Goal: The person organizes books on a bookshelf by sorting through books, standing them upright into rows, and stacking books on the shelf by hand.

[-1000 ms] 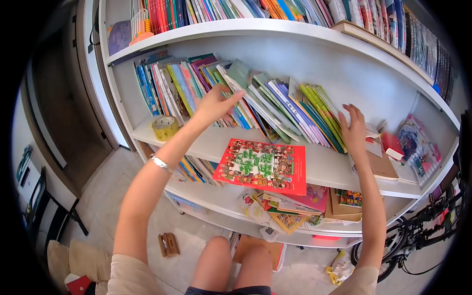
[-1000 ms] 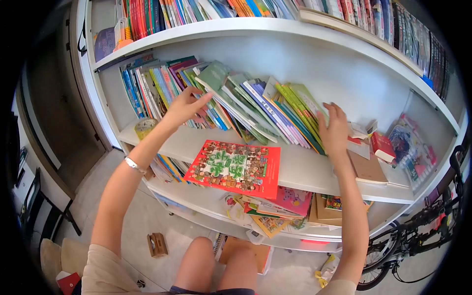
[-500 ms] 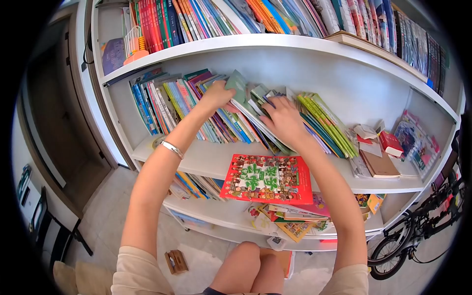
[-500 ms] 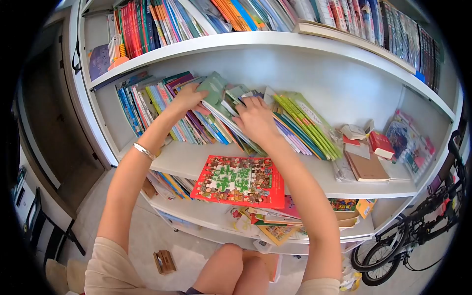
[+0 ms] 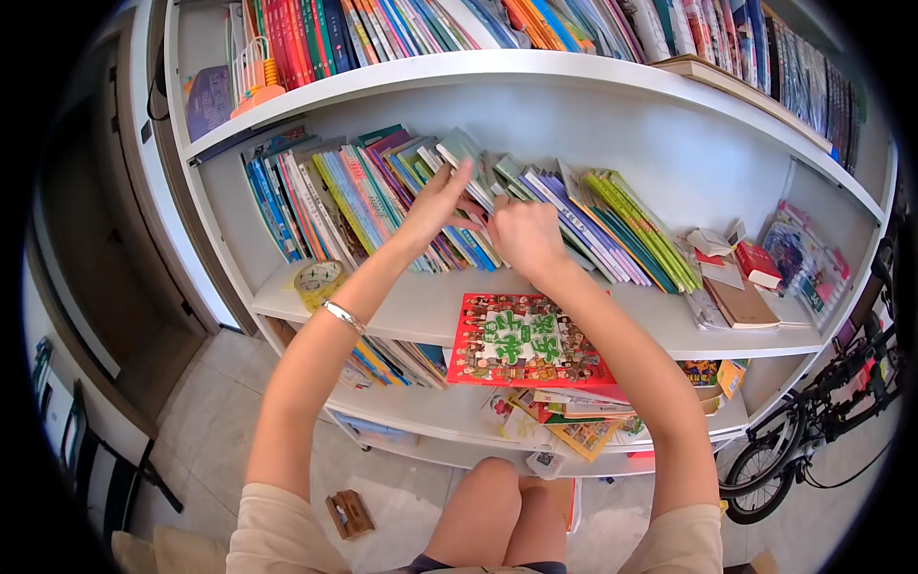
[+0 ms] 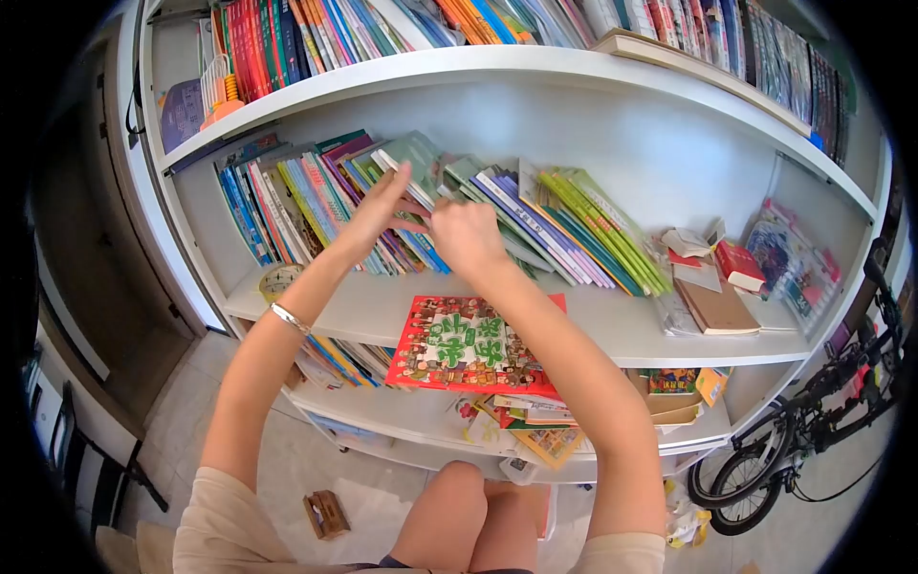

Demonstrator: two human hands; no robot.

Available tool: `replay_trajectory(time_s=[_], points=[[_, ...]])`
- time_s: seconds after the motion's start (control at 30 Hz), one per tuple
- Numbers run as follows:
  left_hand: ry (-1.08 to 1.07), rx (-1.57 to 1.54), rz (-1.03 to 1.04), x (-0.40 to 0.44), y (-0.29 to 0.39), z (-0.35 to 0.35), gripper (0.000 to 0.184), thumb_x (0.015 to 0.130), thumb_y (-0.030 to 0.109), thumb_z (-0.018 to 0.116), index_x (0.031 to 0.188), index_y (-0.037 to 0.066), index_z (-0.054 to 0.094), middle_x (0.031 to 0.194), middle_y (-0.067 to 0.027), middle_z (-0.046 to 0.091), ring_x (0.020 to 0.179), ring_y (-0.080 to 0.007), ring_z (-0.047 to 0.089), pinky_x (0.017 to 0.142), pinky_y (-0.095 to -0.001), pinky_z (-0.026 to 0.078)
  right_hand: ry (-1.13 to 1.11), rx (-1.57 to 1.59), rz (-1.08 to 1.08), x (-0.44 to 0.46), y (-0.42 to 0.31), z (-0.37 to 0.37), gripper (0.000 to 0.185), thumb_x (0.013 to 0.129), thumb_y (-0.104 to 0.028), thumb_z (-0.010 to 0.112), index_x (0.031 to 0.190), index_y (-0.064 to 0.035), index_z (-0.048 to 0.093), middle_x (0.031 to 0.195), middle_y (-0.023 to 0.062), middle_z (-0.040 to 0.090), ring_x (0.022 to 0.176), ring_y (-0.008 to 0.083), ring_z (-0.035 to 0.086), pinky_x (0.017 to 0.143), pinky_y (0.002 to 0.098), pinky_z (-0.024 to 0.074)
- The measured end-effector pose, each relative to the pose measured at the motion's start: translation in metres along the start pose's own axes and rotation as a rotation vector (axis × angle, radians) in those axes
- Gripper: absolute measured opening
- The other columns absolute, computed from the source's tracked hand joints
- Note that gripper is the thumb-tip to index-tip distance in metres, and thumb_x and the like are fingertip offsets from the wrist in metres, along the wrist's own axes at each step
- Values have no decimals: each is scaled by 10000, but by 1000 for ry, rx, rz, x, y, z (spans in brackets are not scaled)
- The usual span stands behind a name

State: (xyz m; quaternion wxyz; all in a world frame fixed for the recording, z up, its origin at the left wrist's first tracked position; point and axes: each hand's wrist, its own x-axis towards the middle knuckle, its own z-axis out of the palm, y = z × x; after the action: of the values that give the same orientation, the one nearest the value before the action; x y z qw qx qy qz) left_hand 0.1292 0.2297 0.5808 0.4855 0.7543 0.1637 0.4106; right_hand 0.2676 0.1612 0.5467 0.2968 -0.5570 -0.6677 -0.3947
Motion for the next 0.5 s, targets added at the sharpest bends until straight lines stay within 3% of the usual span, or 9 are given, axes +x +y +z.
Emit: replay_trajectory(time_s=[0.2, 0.3, 0.4, 0.5], points=[[-52, 11, 170, 6, -24, -17, 408, 948, 249, 452, 1257, 3, 351, 1002, -158, 542, 867, -196, 605, 692, -322, 556, 3, 185, 92, 33, 8, -28, 366, 822, -413, 570, 769, -54, 622, 620, 93, 631, 583, 307, 627, 554, 391, 494], [-148, 96, 215, 10, -25, -23, 368, 928, 162, 468, 1251, 21, 361, 984, -139, 556, 874, -175, 602, 698, -311, 541, 189, 87, -51, 47, 5, -8, 360, 853, -380, 534, 771, -40, 620, 712, 107, 648, 619, 324, 631, 587, 402, 504], [-129, 144, 214, 10, -27, -23, 388, 883, 110, 526, 1233, 22, 383, 964, -113, 571, 879, -161, 597, 696, -295, 519, -38, 106, 49, 58, 3, -4, 313, 838, -308, 543, 810, -11, 639, 799, 182, 644, 703, 305, 652, 584, 390, 516], [-8, 157, 272, 13, -40, -11, 441, 830, 98, 600, 1211, 7, 398, 956, -99, 581, 868, -163, 592, 690, -294, 498, -69, -97, -65, 67, -4, -7, 194, 780, -184, 560, 797, -1, 618, 770, 163, 636, 686, 276, 652, 571, 358, 521]])
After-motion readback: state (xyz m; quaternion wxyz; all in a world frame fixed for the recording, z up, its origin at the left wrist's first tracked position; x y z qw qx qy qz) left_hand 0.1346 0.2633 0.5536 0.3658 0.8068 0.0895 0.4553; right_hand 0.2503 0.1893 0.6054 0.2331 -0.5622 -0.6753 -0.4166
